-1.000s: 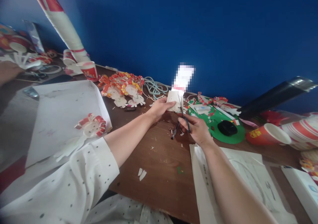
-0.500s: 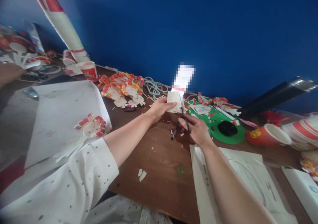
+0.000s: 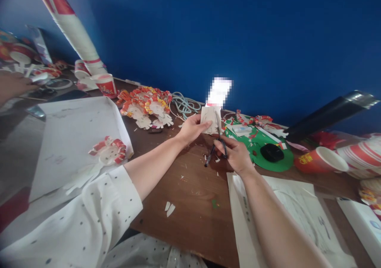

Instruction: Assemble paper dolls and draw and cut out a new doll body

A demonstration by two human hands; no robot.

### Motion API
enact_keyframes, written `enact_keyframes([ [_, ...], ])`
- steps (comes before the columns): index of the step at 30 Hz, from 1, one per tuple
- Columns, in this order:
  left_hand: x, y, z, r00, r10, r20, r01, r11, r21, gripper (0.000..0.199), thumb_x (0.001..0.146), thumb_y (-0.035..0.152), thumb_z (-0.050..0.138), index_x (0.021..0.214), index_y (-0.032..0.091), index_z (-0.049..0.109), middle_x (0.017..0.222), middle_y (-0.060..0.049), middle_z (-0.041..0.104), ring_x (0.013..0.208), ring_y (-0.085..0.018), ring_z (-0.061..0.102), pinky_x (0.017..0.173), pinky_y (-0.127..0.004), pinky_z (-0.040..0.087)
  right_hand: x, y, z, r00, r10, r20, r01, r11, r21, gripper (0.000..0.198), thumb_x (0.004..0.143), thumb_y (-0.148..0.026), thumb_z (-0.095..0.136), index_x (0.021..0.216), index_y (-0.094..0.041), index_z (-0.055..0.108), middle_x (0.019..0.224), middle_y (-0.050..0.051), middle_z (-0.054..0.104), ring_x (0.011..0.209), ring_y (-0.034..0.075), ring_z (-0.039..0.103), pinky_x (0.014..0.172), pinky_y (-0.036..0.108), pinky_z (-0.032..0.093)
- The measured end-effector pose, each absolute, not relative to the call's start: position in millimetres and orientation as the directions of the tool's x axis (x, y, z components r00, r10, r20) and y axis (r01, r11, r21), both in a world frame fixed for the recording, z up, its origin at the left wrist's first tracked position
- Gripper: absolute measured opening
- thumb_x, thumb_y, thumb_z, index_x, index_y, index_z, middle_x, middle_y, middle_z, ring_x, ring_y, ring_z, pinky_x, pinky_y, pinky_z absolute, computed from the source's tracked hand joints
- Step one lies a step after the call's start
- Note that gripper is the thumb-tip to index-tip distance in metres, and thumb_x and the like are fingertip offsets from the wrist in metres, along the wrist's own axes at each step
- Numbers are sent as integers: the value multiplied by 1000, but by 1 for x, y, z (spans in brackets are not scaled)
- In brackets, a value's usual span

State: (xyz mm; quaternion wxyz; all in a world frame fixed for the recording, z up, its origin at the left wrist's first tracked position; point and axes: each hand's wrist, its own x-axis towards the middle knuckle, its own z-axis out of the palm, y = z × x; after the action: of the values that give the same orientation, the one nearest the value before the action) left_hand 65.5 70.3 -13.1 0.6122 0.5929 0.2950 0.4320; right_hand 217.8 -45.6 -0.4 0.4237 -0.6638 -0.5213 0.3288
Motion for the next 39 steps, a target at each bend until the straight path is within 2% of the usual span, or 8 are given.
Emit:
enact_keyframes([
  [8, 68, 65, -11, 539, 841, -44, -343, 267, 901, 25, 74, 26, 73, 94, 11, 69, 85, -10, 72, 74, -18, 67, 83, -36, 51, 214, -48, 7, 259, 966, -2, 430, -117, -895, 52, 72, -58, 71, 102, -16, 74, 59, -1, 60, 56, 13, 52, 55, 26, 39],
  [14, 65, 61, -3, 585, 807, -78, -406, 375, 833, 18, 74, 17, 73, 89, 9, 69, 80, -9, 71, 71, -16, 66, 85, -37, 50, 217, -47, 3, 254, 967, 20, 441, -97, -892, 46, 72, -59, 70, 92, -18, 73, 60, 0, 61, 57, 15, 54, 55, 26, 39],
  [20, 66, 58, -3, 611, 789, -65, -405, 382, 831, 20, 73, 16, 72, 91, 9, 68, 83, -9, 71, 74, -17, 65, 81, -35, 50, 216, -47, 4, 238, 971, 34, 434, -76, -898, 41, 74, -57, 68, 88, -19, 72, 58, -1, 58, 54, 13, 50, 52, 25, 37],
  [27, 68, 54, 0, 587, 806, -77, -335, 329, 883, 20, 69, 17, 74, 88, 10, 69, 79, -6, 69, 68, -12, 61, 78, -30, 49, 216, -48, 6, 231, 972, 46, 428, -59, -902, 39, 77, -57, 66, 67, -19, 64, 58, -1, 56, 49, 10, 44, 44, 25, 31],
  [29, 67, 54, 0, 592, 803, -66, -307, 301, 903, 23, 70, 22, 76, 89, 11, 70, 80, -6, 69, 68, -13, 61, 77, -30, 48, 215, -47, 5, 231, 972, 51, 423, -53, -905, 39, 77, -56, 66, 65, -19, 63, 57, -1, 56, 48, 10, 43, 43, 24, 30],
  [32, 65, 55, 0, 588, 807, -54, -282, 267, 921, 36, 71, 41, 76, 94, 13, 70, 81, -7, 69, 70, -14, 61, 76, -31, 48, 214, -48, 6, 233, 971, 51, 392, -46, -919, 41, 77, -57, 66, 61, -20, 60, 57, -1, 55, 47, 10, 41, 43, 25, 28],
  [35, 66, 59, -2, 508, 861, -42, -293, 219, 931, 42, 75, 53, 69, 93, 15, 69, 79, -7, 69, 70, -15, 61, 74, -30, 48, 213, -48, 6, 226, 973, 41, 378, -49, -925, 42, 77, -58, 66, 61, -20, 59, 57, -1, 54, 47, 10, 41, 43, 25, 27],
  [39, 70, 66, -8, 381, 924, -41, -323, 174, 930, 26, 77, 38, 70, 88, 15, 68, 75, -4, 67, 63, -13, 57, 64, -27, 45, 214, -48, 6, 217, 976, 35, 374, -50, -926, 40, 76, -57, 67, 65, -19, 62, 58, -1, 54, 49, 10, 42, 45, 26, 28],
])
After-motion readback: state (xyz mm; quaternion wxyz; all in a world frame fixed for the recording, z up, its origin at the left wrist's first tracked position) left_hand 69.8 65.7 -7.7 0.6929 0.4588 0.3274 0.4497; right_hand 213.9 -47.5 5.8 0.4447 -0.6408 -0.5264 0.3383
